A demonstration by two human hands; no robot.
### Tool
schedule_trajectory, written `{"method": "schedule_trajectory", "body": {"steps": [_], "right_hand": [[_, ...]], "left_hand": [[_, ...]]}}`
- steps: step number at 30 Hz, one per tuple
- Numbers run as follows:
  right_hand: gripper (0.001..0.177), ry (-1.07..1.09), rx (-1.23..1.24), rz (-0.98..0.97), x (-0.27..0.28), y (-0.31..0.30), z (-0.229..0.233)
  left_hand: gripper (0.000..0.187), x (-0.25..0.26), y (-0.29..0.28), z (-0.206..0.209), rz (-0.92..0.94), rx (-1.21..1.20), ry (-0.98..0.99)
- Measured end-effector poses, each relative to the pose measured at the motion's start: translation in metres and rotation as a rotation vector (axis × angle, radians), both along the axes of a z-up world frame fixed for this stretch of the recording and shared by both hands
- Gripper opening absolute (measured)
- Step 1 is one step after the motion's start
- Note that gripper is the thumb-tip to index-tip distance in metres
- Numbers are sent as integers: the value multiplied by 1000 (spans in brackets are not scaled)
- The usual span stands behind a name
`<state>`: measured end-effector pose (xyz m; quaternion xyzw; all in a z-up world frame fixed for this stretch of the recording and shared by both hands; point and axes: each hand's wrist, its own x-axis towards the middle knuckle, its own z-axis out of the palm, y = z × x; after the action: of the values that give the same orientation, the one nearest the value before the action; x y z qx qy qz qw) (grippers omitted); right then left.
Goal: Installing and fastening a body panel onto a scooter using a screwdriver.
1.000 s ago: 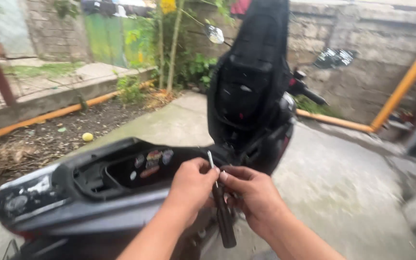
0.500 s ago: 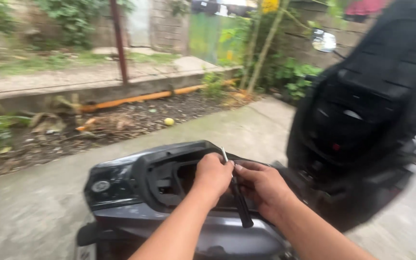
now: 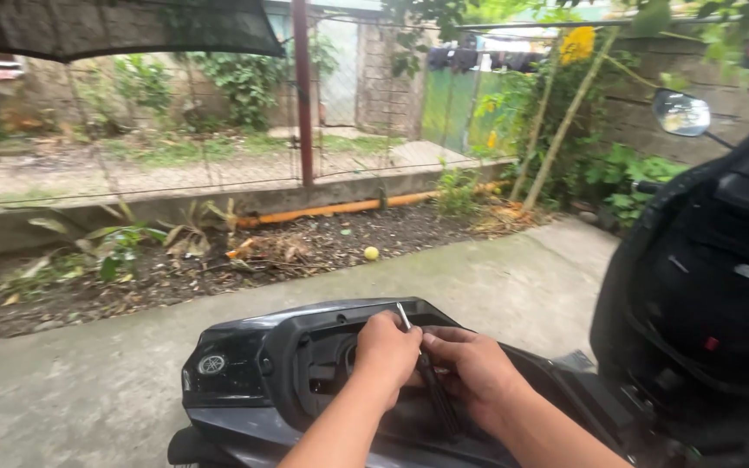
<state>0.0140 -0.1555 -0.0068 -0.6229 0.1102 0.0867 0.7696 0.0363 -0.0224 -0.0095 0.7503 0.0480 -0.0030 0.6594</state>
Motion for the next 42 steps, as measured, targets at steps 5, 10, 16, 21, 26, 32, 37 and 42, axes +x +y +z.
{"method": "schedule_trajectory", "body": {"steps": [5,10,16,21,26,32,37,42], "right_hand": [[36,38,-22,78,26,-33,-4],[33,3,33,209,61,-80,-14],[31,42,-3,312,73,-103,1],[29,31,30,395,83,-109,-20],[27,37,-4,439,88,-97,-46],[22,-84,-185,623,107,-47,-73],[24,-276,-381,783,123,5,-85],[27,-205,-289,755,131,7,-91]], "left_hand": [[21,14,-32,0,76,31,29],[13,34,-73,0,153,-128,71],[15,41,-102,4,276,-219,95],[17,25,-102,-12,333,-258,76],[19,-6,-93,-38,425,-355,116],[24,-41,-98,-69,551,-372,230],[19,-61,-92,-67,597,-370,290],[15,-61,-90,-79,532,-422,269]]}}
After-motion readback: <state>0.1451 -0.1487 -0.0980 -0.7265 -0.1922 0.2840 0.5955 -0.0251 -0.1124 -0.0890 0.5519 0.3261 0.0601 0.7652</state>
